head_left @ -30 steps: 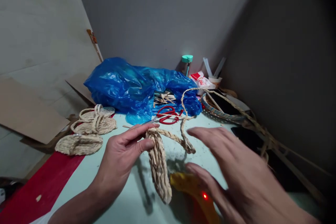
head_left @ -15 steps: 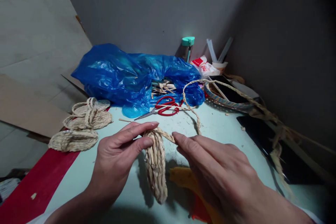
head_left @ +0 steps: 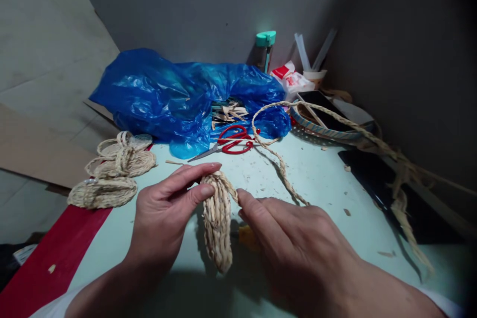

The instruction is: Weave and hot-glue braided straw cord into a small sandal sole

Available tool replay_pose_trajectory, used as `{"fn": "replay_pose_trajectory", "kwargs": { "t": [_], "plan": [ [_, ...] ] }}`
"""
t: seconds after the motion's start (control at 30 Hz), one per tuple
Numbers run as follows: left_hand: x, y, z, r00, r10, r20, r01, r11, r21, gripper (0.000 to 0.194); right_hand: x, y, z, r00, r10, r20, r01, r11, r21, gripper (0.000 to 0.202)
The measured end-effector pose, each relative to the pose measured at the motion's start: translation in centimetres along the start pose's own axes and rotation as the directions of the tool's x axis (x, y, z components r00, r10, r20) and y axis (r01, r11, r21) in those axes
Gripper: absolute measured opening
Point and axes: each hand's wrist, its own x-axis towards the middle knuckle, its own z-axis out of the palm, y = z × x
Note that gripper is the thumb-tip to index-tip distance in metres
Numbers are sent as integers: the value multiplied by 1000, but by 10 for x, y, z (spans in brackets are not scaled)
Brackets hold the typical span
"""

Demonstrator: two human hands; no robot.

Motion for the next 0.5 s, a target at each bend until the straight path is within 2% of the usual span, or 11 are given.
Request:
{"fn": "replay_pose_trajectory", "kwargs": {
  "t": [0.1,0.5],
  "plan": [
    [-2,-1,1,1000,24,-3,-24,1000,-16,23,1,-2,2,998,-34,-60,35,999,13,50],
    [-4,-2,6,997,61,-44,-61,998,22,19,0,-5,2,1000,5,-26,-4,998,63,48]
  ]
}}
